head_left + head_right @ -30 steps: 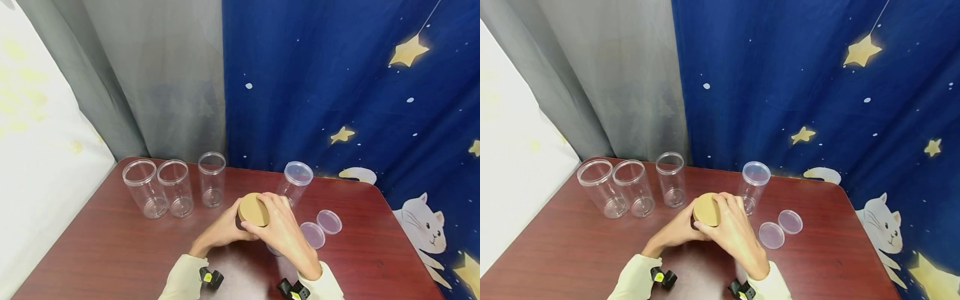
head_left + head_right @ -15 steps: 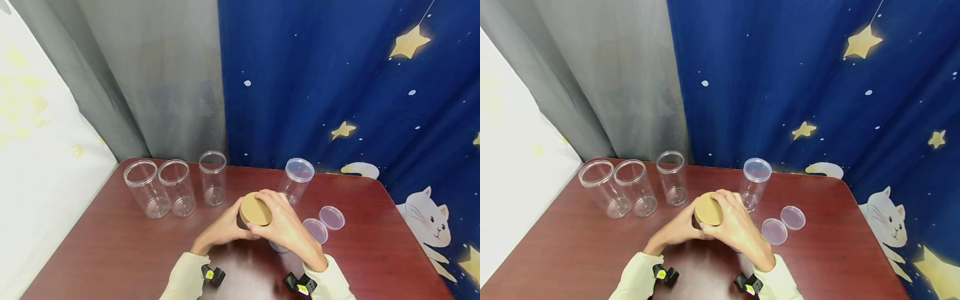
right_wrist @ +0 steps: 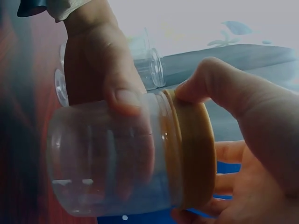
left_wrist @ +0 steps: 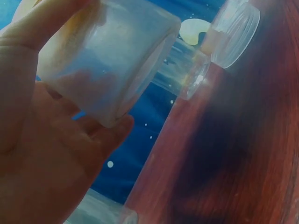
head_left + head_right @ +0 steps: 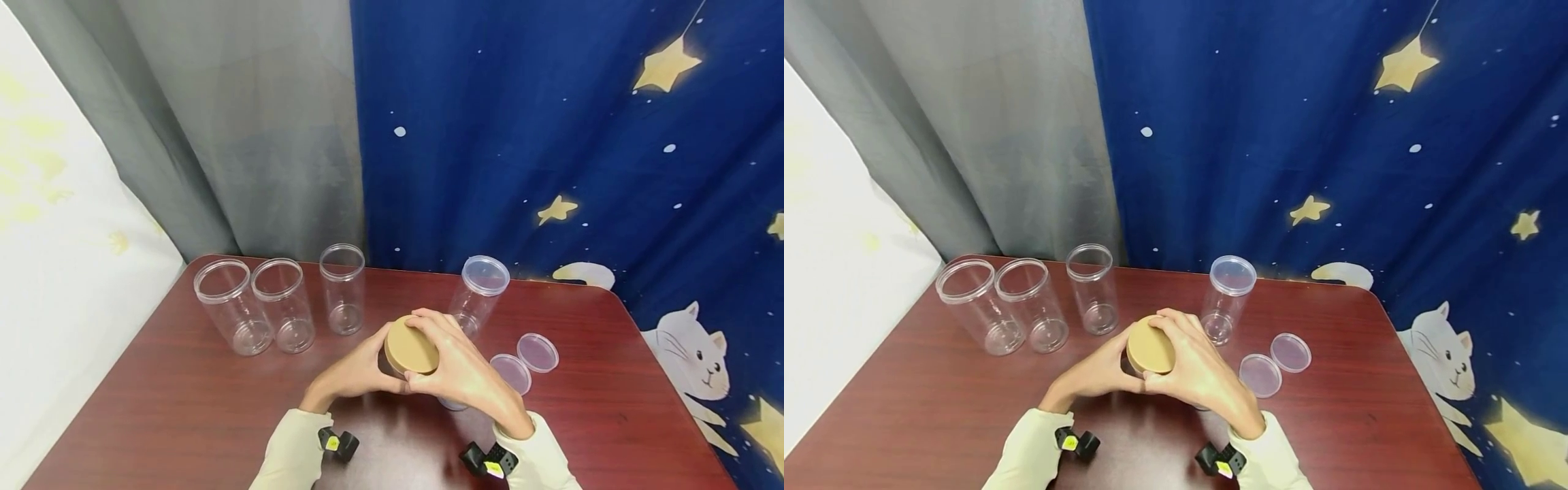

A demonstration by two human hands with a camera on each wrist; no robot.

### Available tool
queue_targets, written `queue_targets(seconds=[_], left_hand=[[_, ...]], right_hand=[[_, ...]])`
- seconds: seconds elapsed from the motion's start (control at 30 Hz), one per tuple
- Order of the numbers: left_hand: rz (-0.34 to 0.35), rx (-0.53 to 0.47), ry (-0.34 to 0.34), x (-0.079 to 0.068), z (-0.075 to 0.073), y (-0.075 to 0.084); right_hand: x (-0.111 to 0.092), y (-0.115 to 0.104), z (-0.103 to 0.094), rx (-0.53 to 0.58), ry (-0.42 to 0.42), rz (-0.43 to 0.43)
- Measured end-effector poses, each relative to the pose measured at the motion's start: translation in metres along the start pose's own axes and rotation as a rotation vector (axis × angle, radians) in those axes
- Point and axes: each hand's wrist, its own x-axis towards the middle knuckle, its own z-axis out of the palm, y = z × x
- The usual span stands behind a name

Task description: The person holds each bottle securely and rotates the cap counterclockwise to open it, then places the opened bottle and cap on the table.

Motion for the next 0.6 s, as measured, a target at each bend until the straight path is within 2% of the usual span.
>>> queue_targets(seconds=[0.23,0.6], left_hand=[[-0.005,-0.008,-0.011,-0.0034,-0.0013,-0.0003],[0.017,0.001,0.059,0.0003,-0.0015,-0.0038]], right_hand=[[-0.0043,-0.0018,-0.0023,0.028,0.008,0.016],[-0.006,0.0003,-0.0061,0.048,0.052,0.031]])
